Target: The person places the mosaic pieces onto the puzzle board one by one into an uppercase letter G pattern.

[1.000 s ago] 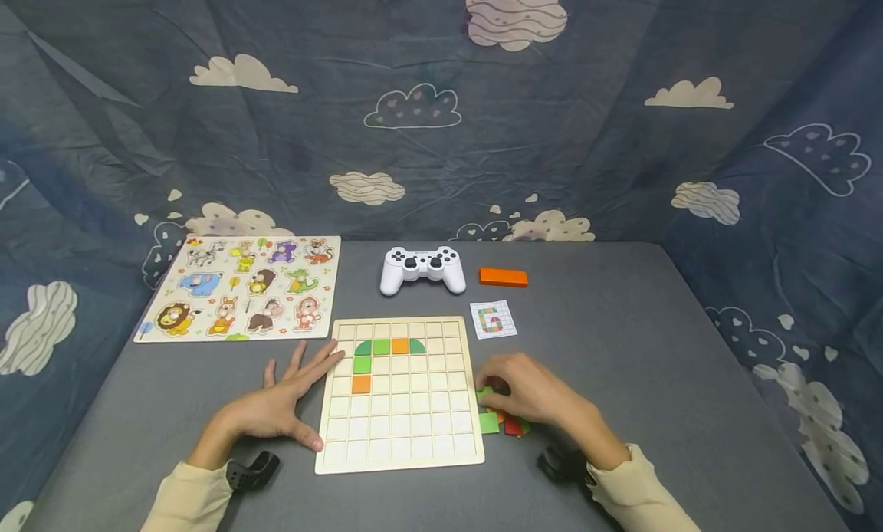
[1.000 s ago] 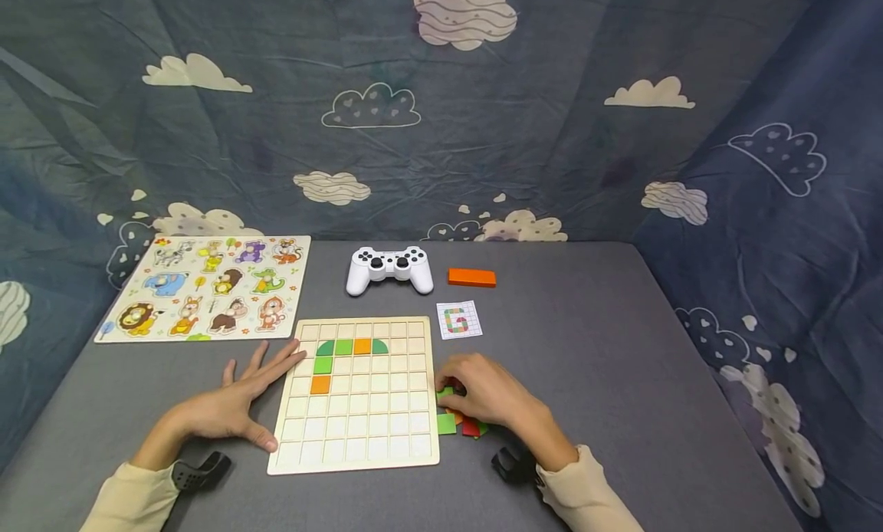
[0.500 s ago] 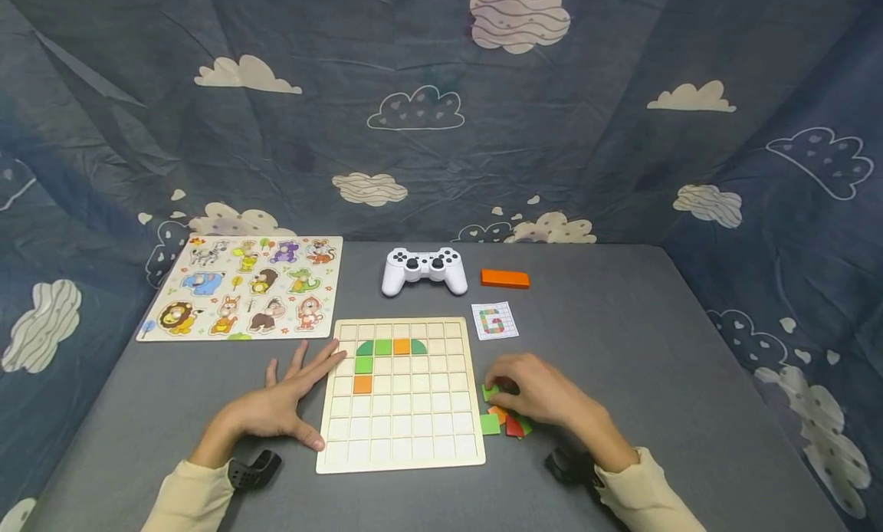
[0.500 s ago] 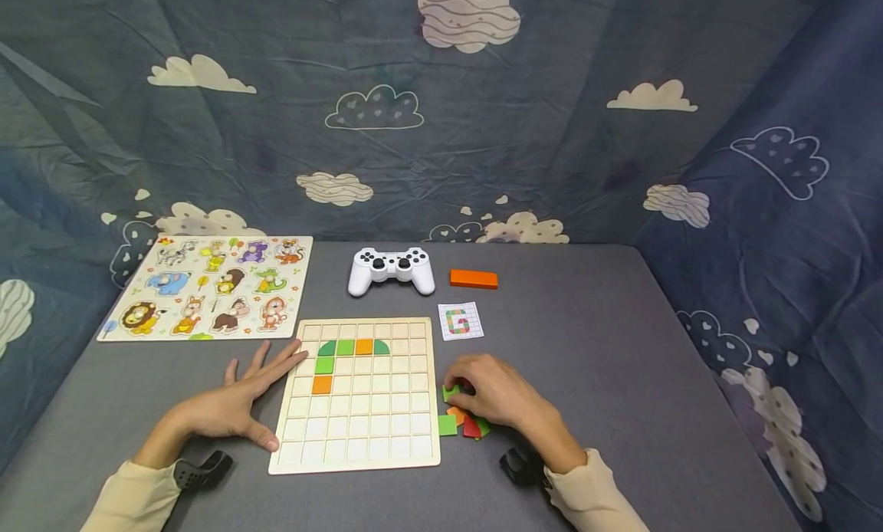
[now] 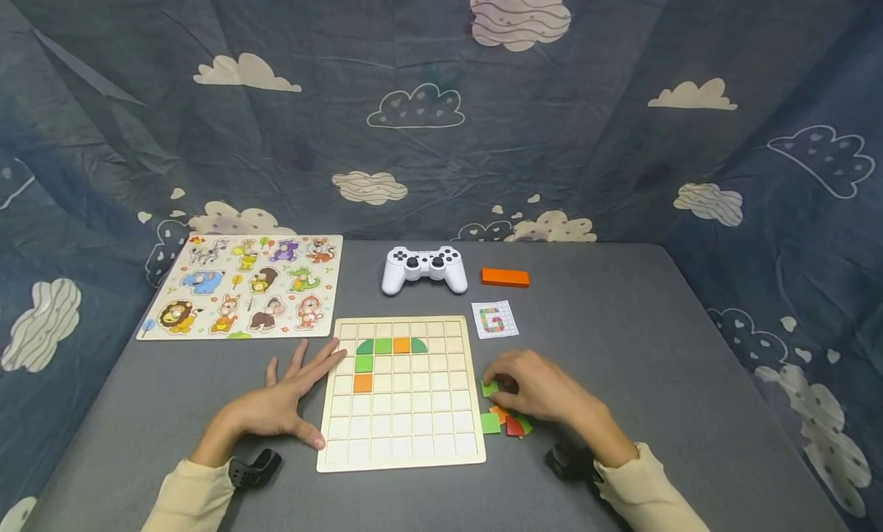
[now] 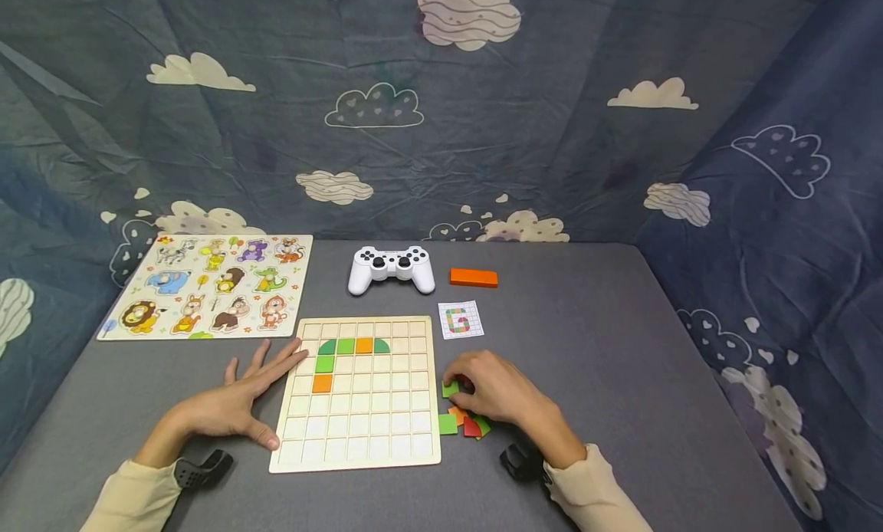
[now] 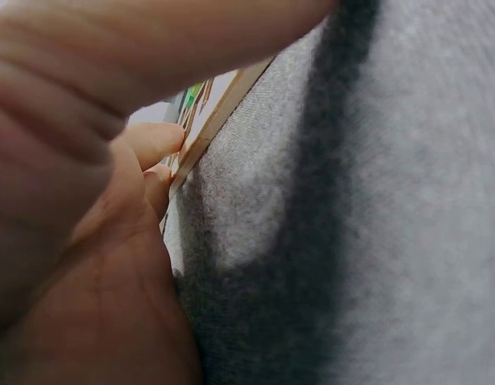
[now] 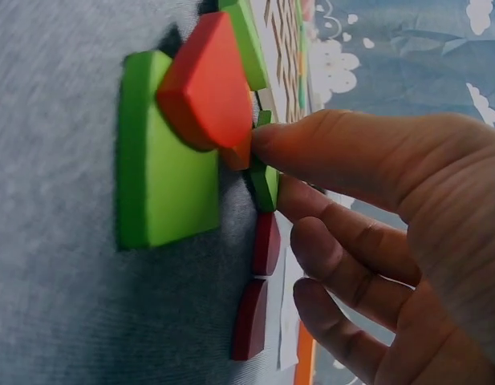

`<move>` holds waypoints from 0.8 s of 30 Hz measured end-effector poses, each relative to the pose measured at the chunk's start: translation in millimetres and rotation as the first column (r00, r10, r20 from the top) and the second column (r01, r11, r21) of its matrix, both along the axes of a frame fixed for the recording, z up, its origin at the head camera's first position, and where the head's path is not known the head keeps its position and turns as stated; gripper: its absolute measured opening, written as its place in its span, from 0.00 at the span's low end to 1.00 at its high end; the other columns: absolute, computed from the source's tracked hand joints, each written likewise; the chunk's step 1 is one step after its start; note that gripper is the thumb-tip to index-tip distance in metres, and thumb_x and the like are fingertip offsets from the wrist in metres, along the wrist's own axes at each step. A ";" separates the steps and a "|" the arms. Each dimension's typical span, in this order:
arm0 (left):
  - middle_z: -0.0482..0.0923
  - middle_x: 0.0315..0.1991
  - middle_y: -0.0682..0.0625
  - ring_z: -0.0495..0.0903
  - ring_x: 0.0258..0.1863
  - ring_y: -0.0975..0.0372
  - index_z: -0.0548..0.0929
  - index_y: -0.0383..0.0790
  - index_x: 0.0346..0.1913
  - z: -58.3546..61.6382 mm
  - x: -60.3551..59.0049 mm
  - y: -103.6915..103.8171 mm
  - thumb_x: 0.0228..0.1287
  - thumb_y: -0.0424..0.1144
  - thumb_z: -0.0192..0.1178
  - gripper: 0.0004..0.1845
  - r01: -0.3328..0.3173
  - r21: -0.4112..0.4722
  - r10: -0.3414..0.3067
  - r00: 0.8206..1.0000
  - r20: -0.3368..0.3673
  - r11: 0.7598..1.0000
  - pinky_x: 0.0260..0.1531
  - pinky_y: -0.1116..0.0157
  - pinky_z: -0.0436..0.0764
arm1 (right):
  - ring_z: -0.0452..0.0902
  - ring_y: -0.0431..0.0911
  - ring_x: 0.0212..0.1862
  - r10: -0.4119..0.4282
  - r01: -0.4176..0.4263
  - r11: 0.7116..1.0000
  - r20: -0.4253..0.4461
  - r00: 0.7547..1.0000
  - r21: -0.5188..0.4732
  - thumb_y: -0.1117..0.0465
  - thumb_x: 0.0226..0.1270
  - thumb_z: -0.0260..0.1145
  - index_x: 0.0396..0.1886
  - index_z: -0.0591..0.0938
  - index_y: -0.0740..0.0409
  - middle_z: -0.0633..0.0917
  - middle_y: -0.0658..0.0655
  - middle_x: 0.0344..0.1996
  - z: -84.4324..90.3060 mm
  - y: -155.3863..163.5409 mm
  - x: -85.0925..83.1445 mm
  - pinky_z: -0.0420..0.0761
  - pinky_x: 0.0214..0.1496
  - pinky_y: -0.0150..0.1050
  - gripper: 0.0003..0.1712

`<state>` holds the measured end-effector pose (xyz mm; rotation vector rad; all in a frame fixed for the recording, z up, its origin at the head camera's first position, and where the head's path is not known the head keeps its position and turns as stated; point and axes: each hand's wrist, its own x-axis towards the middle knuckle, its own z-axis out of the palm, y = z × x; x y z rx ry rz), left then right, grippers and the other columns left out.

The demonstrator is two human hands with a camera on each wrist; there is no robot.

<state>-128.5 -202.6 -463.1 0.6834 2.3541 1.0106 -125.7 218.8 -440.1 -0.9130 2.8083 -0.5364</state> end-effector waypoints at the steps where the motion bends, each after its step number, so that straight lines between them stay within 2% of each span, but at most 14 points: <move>1: 0.29 0.83 0.45 0.13 0.75 0.38 0.48 0.47 0.81 -0.2 -0.1 -0.1 0.35 0.53 0.81 0.70 0.000 0.000 0.000 1.000 -0.001 1.000 0.58 0.28 0.15 | 0.74 0.36 0.35 -0.002 0.002 1.000 -0.004 1.000 0.001 0.58 0.57 0.76 0.39 0.89 0.49 0.87 0.43 0.36 0.2 -0.6 -0.4 0.77 0.39 0.33 0.09; 6: 0.30 0.83 0.44 0.14 0.75 0.37 0.48 0.47 0.81 -0.3 0.4 0.2 0.35 0.54 0.80 0.70 0.004 -0.016 -0.004 1.000 -0.015 1.000 0.58 0.27 0.15 | 0.74 0.37 0.34 0.005 -0.006 1.000 -0.042 0.999 -0.018 0.56 0.59 0.75 0.39 0.89 0.48 0.86 0.43 0.35 2.6 -5.8 -2.1 0.75 0.37 0.32 0.08; 12: 0.31 0.83 0.43 0.16 0.75 0.37 0.48 0.47 0.81 0.2 2.7 1.8 0.35 0.56 0.79 0.69 0.009 -0.036 -0.010 0.999 -0.044 0.999 0.58 0.27 0.15 | 0.80 0.38 0.39 0.036 -0.038 0.999 -0.071 0.997 -0.036 0.56 0.59 0.75 0.39 0.89 0.49 0.87 0.44 0.37 8.6 -18.5 -2.2 0.81 0.44 0.37 0.08; 16: 0.32 0.83 0.43 0.16 0.76 0.37 0.49 0.47 0.81 0.6 2.8 2.0 0.35 0.55 0.79 0.69 0.005 -0.025 -0.007 0.998 -0.058 1.000 0.58 0.27 0.15 | 0.82 0.40 0.40 0.069 -0.073 0.996 -0.078 0.995 -0.049 0.57 0.59 0.74 0.39 0.88 0.49 0.87 0.44 0.38 12.4 -29.7 -2.8 0.82 0.46 0.38 0.08; 24: 0.35 0.83 0.44 0.19 0.76 0.37 0.51 0.48 0.81 -2.2 1.2 2.7 0.33 0.58 0.79 0.69 -0.001 -0.035 -0.002 0.996 -0.086 0.999 0.58 0.27 0.16 | 0.75 0.36 0.33 0.127 -0.130 0.991 -0.063 0.990 -0.046 0.56 0.59 0.73 0.39 0.89 0.48 0.86 0.43 0.35 18.7 -57.2 -5.8 0.76 0.37 0.30 0.08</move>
